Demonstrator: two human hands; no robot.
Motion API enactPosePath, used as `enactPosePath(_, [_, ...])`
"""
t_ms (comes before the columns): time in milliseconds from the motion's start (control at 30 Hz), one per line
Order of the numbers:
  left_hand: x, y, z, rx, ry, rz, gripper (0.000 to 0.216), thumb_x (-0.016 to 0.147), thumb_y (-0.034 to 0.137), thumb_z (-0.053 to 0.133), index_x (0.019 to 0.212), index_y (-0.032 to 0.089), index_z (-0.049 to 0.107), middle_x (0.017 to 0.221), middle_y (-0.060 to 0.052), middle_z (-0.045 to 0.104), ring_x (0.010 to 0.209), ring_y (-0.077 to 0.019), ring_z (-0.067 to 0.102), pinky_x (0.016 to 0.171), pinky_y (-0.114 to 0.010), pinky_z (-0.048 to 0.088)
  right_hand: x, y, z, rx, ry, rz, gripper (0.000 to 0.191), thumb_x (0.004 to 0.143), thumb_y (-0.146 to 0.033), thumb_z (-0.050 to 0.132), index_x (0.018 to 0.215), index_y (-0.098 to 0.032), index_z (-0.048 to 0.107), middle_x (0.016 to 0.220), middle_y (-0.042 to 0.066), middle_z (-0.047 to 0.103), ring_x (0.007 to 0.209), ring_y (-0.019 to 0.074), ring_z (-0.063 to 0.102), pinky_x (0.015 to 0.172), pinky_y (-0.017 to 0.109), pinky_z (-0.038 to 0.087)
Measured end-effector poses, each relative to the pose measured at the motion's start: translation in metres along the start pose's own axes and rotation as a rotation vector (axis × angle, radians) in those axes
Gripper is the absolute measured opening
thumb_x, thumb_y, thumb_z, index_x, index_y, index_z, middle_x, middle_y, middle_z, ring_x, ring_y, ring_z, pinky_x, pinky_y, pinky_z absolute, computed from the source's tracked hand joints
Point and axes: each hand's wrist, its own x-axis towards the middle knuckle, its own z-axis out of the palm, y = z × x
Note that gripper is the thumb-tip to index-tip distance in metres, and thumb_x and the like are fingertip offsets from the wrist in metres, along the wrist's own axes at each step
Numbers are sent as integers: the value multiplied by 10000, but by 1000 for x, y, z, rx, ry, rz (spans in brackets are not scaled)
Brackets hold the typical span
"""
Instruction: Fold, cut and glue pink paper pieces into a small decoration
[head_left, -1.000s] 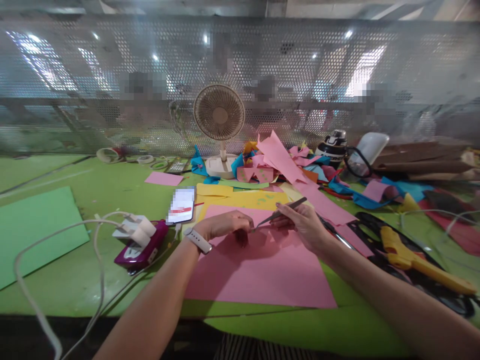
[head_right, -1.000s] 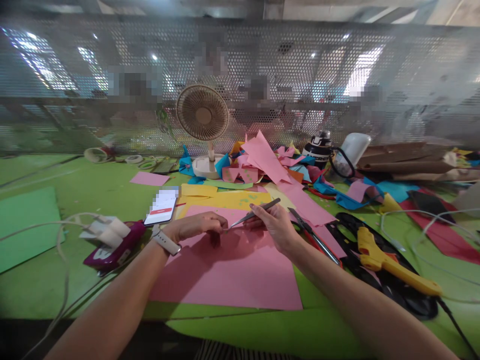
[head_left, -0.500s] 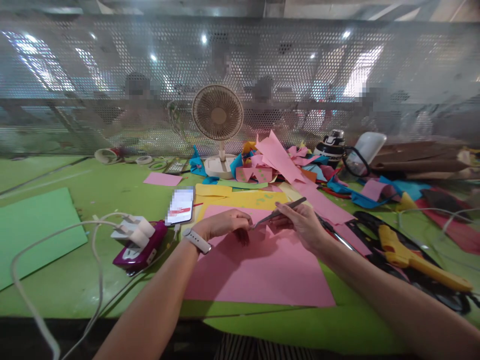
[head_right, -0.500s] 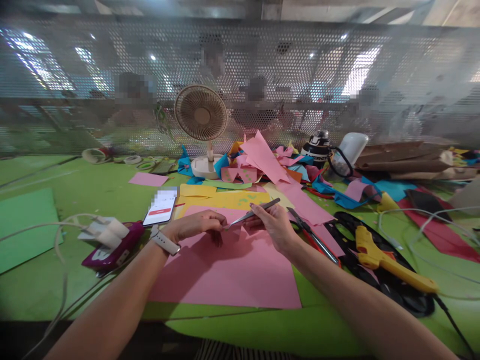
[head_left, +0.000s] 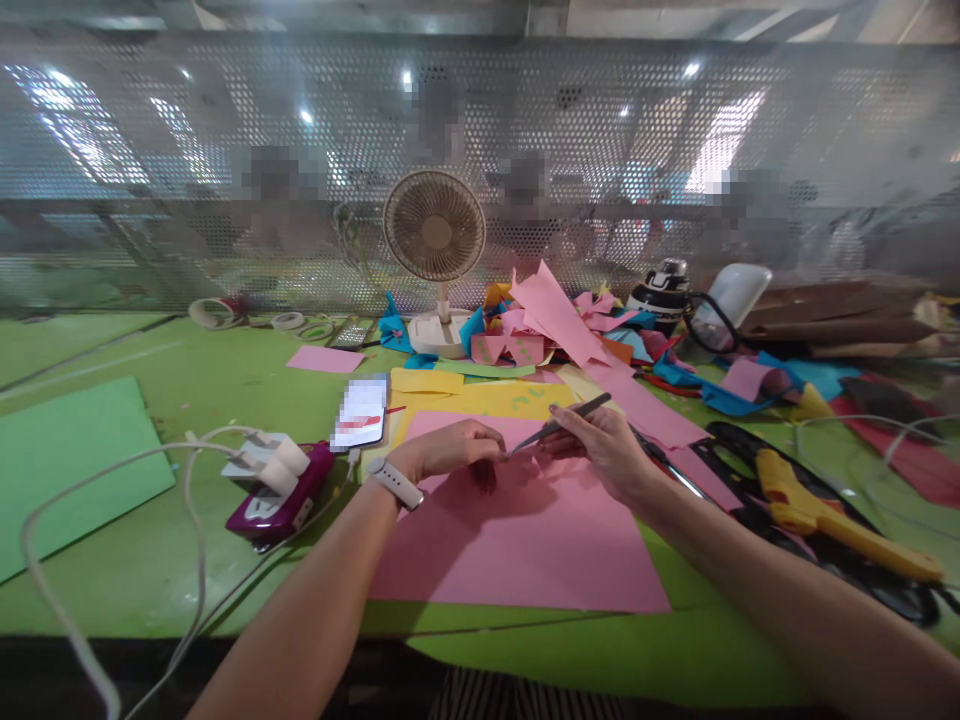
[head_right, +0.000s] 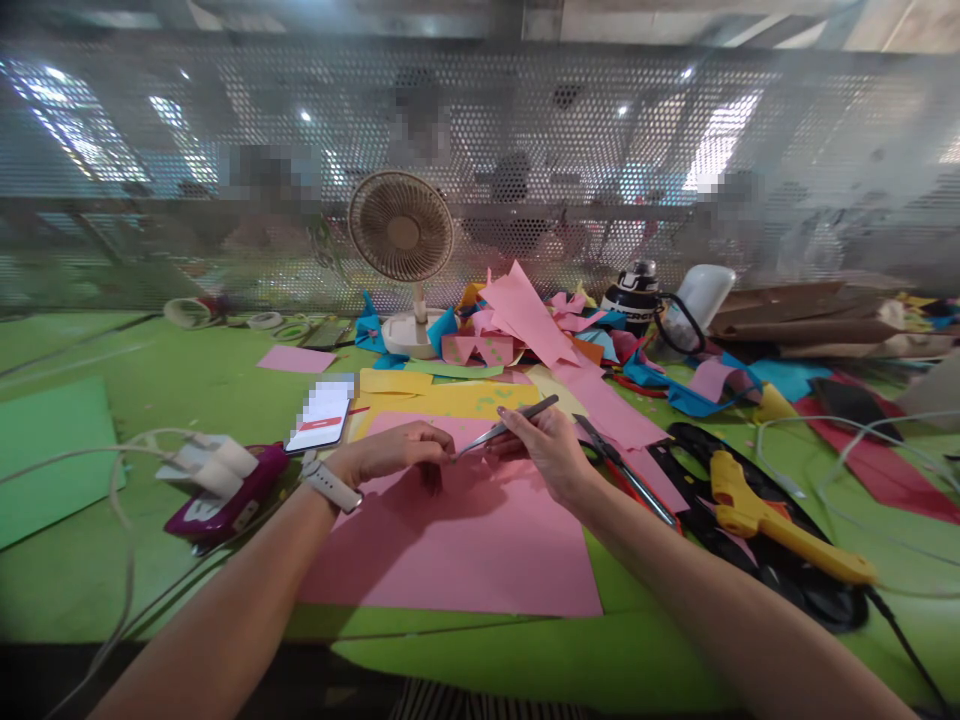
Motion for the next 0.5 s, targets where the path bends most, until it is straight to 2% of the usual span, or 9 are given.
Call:
enactPosePath(233, [-1, 1, 2, -16, -13, -14, 118, 736, 207, 497, 651, 155, 559, 553, -1, 624, 559, -139, 614, 579, -229, 464, -1, 0, 0, -7, -27, -2, 341, 670, -455, 688, 667, -115, 679, 586, 69, 688, 526, 157, 656, 538, 230, 536])
enactPosePath(367, [-1, 0, 1, -24, -19, -4, 126, 743, 219, 495, 644, 161, 548, 539, 1, 618, 538, -136, 602, 568, -230, 460, 2, 0, -5, 9, 39, -27, 375, 677, -484, 674, 652, -109, 672, 587, 81, 687, 499, 152, 642, 503, 225, 523])
enactPosePath(433, [-2, 1, 1, -6, -10, -4, 141, 747, 237, 506, 636, 161, 550, 548, -1, 623, 542, -135, 601, 566, -228, 459, 4, 0, -7, 25, 96, -80, 399, 694, -519, 645, 703, -121, 676, 607, 77, 689, 507, 153, 641, 510, 237, 524])
enactPosePath(500, [-2, 2, 1, 8, -3, -9, 147, 748, 244, 512, 637, 160, 560, 547, 0, 623, 540, -134, 598, 566, -228, 459, 5, -1, -7, -2, 110, -170, 398, 728, -532, 607, 835, -155, 676, 664, 57, 698, 582, 161, 659, 597, 272, 537])
